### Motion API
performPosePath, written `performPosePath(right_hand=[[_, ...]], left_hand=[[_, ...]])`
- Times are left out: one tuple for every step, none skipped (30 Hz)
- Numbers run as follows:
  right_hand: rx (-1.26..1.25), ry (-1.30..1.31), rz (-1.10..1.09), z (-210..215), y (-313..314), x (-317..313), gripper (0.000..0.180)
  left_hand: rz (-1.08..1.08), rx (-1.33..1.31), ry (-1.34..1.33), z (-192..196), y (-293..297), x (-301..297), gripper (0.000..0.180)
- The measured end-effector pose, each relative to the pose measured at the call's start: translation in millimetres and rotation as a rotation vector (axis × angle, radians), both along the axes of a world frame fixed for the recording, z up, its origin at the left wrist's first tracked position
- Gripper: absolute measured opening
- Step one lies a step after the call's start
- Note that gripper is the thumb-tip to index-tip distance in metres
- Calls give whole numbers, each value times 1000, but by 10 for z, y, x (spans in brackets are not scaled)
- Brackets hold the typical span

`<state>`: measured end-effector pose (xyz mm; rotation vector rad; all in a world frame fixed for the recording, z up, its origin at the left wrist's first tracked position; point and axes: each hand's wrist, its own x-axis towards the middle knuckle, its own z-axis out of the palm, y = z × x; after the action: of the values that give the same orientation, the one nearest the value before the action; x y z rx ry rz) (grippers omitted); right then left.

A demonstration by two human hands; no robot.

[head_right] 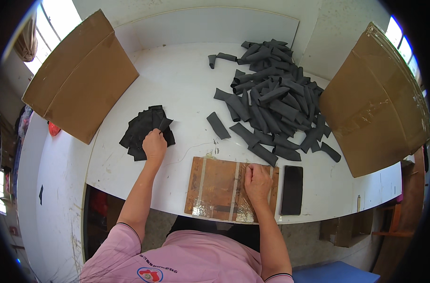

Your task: Manually inspecting and trimming small foam or rubber components on a production line workbench.

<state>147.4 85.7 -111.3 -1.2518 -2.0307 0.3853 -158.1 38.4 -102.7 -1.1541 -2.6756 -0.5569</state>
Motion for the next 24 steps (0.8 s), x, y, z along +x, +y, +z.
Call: performPosePath(right_hand=[[-2, 2, -3, -1, 0, -1, 4], [12, 11, 2, -2, -2, -2, 4], [25, 19, 7, -4, -3, -1, 4], [23, 20, 3, -5, -6, -3, 4], [12, 15, 1, -8, -7, -3, 5], [0, 8, 0, -12, -9, -5, 5], [-2, 8, -4, -3, -14, -6, 5], [-7, 4, -6, -11, -11, -1, 5], [-12, -1, -8, -21, -6, 5, 5], [-16, -6, -15, -29, -3, 12, 5], [-12, 0, -7, -45, 2, 12, 6], [-9, 5, -1, -52, 1, 18, 6], [-14, 1, -5, -43, -14, 12, 6], [-8, 57, 12, -40, -10, 22, 7], [-1, 112, 29, -40, -11, 46, 7], [6, 187, 29, -25, -25, 51, 8], [2, 180, 24, -5, -80, 63, 8], [-67, 321, -10, 26, -157, 78, 9], [-134, 464, -39, 78, -248, 67, 11], [-251, 490, -18, 156, -393, 74, 15], [-256, 484, -22, 215, -534, 78, 15], [-363, 565, 100, 283, -676, 109, 15], [-473, 649, 228, 344, -791, 116, 16], [-517, 653, 342, 412, -877, 109, 17]], left_hand=[[6, 66, -165, 74, -35, 19, 12], [3, 64, -164, 69, -79, 24, 12], [-58, 209, -125, 51, -150, 34, 13], [-121, 353, -87, 45, -218, 55, 13], [-124, 351, -87, 40, -277, 86, 13], [-176, 420, -61, 40, -340, 122, 14], [-227, 489, -36, 69, -411, 172, 16], [-234, 485, -41, 104, -470, 246, 16], [-257, 509, -399, 154, -531, 335, 17], [-271, 522, -758, 201, -600, 433, 19], [-275, 516, -767, 214, -658, 520, 19], [-278, 603, -1058, 217, -712, 605, 19], [-269, 687, -1347, 250, -786, 689, 20], [-252, 669, -1456, 326, -831, 792, 20], [-256, 658, -1471, 330, -859, 876, 20], [-261, 631, -1505, 337, -908, 939, 20], [-266, 602, -1539, 362, -942, 1007, 20], [-283, 576, -1567, 407, -969, 1083, 20], [-279, 573, -1573, 429, -1001, 1140, 20], [-289, 551, -1625, 431, -1031, 1200, 19], [-300, 529, -1676, 427, -1061, 1250, 17], [-307, 490, -1741, 427, -1081, 1310, 14], [-307, 480, -1750, 413, -1094, 1352, 14], [-330, 426, -1750, 400, -1104, 1391, 13]])
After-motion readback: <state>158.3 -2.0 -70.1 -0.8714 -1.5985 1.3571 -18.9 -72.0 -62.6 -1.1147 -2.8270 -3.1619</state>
